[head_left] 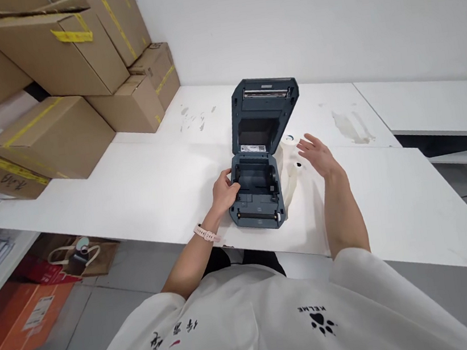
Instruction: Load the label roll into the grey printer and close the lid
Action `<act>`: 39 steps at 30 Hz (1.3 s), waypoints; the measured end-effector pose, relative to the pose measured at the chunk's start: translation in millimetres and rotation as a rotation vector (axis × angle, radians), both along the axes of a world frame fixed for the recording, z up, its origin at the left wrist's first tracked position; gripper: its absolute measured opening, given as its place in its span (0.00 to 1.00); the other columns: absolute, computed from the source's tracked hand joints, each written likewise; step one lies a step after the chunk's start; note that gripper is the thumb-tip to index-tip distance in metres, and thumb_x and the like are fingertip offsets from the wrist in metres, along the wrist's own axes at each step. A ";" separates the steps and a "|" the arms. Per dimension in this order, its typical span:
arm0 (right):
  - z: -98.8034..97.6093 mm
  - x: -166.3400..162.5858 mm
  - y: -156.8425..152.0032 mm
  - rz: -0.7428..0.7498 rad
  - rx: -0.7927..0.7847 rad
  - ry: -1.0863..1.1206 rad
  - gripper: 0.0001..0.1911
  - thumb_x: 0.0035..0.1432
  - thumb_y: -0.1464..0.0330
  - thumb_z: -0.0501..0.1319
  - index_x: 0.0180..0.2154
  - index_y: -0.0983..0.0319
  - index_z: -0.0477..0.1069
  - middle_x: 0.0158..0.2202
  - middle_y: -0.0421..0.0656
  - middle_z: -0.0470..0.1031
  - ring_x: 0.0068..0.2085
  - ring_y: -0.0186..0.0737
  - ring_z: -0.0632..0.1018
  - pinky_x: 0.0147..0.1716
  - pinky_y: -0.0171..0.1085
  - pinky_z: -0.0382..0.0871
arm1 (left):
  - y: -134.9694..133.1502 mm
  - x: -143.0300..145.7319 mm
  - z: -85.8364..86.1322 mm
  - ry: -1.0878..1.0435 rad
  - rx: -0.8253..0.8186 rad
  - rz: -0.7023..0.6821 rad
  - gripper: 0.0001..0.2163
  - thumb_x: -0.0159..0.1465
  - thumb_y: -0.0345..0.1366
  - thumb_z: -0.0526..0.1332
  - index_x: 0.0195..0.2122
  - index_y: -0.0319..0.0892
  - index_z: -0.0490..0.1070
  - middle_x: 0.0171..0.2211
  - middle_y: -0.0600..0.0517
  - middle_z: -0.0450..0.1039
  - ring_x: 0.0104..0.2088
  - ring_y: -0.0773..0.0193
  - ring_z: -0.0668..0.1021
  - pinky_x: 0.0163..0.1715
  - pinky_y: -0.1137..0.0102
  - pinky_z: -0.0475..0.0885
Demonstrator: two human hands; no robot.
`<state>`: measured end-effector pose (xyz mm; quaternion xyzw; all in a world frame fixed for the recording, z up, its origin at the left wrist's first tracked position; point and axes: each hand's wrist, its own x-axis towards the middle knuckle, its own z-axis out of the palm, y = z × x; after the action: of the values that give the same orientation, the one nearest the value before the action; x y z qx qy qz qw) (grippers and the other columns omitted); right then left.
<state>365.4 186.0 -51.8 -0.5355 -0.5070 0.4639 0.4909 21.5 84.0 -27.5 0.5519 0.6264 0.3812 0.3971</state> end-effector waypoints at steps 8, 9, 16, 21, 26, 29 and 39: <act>-6.1 -15.8 -75.4 0.186 -0.084 -0.079 0.30 0.43 0.53 0.77 0.47 0.56 0.77 0.47 0.45 0.83 0.50 0.49 0.82 0.56 0.52 0.75 | -0.2 0.7 0.0 -0.029 -0.014 0.004 0.28 0.56 0.30 0.59 0.61 0.39 0.69 0.30 0.55 0.64 0.32 0.63 0.70 0.33 0.67 0.63; 2.3 -20.2 -78.7 0.200 -0.046 -0.049 0.29 0.45 0.50 0.76 0.47 0.56 0.78 0.45 0.45 0.83 0.47 0.49 0.82 0.54 0.51 0.76 | -0.6 0.6 0.6 -0.034 -0.016 -0.001 0.28 0.57 0.31 0.59 0.61 0.39 0.69 0.30 0.55 0.63 0.31 0.63 0.69 0.33 0.67 0.63; 99.6 -89.8 -85.7 0.560 0.358 -0.586 0.24 0.64 0.56 0.63 0.59 0.56 0.73 0.55 0.48 0.79 0.54 0.53 0.79 0.54 0.50 0.73 | -3.3 -0.4 4.5 -0.007 -0.029 -0.022 0.28 0.58 0.31 0.59 0.62 0.40 0.68 0.31 0.53 0.65 0.32 0.62 0.70 0.32 0.67 0.63; 98.3 -161.3 -71.1 0.659 0.358 -1.307 0.23 0.62 0.73 0.57 0.57 0.66 0.74 0.51 0.56 0.80 0.53 0.59 0.79 0.53 0.53 0.70 | -1.5 0.0 -0.3 -0.001 -0.034 -0.035 0.28 0.59 0.32 0.58 0.63 0.42 0.67 0.34 0.52 0.69 0.31 0.62 0.71 0.31 0.68 0.64; 76.8 -165.8 -102.9 0.554 0.395 -1.276 0.22 0.66 0.73 0.55 0.59 0.66 0.74 0.55 0.55 0.78 0.56 0.60 0.76 0.52 0.55 0.71 | -0.4 0.4 -1.9 -0.007 -0.024 -0.025 0.27 0.59 0.31 0.59 0.62 0.41 0.68 0.34 0.52 0.69 0.33 0.62 0.72 0.33 0.67 0.65; 70.9 -155.7 -145.4 0.462 0.459 -1.137 0.20 0.71 0.69 0.51 0.56 0.64 0.77 0.55 0.53 0.80 0.53 0.56 0.77 0.52 0.54 0.73 | -2.8 0.4 1.5 -0.045 -0.022 -0.024 0.27 0.59 0.31 0.59 0.62 0.40 0.68 0.34 0.51 0.69 0.32 0.63 0.72 0.33 0.68 0.65; 39.4 -169.4 -230.5 0.347 0.497 -1.070 0.46 0.65 0.48 0.61 0.75 0.53 0.45 0.74 0.53 0.58 0.72 0.63 0.64 0.66 0.65 0.62 | -4.7 1.7 -3.4 -0.136 -0.053 -0.011 0.31 0.60 0.42 0.68 0.64 0.42 0.67 0.35 0.51 0.72 0.33 0.64 0.73 0.33 0.69 0.68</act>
<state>196.0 -44.5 -12.4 -0.4733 -0.8558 0.0717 0.1961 23.2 79.3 -30.9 0.5174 0.6049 0.3991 0.4551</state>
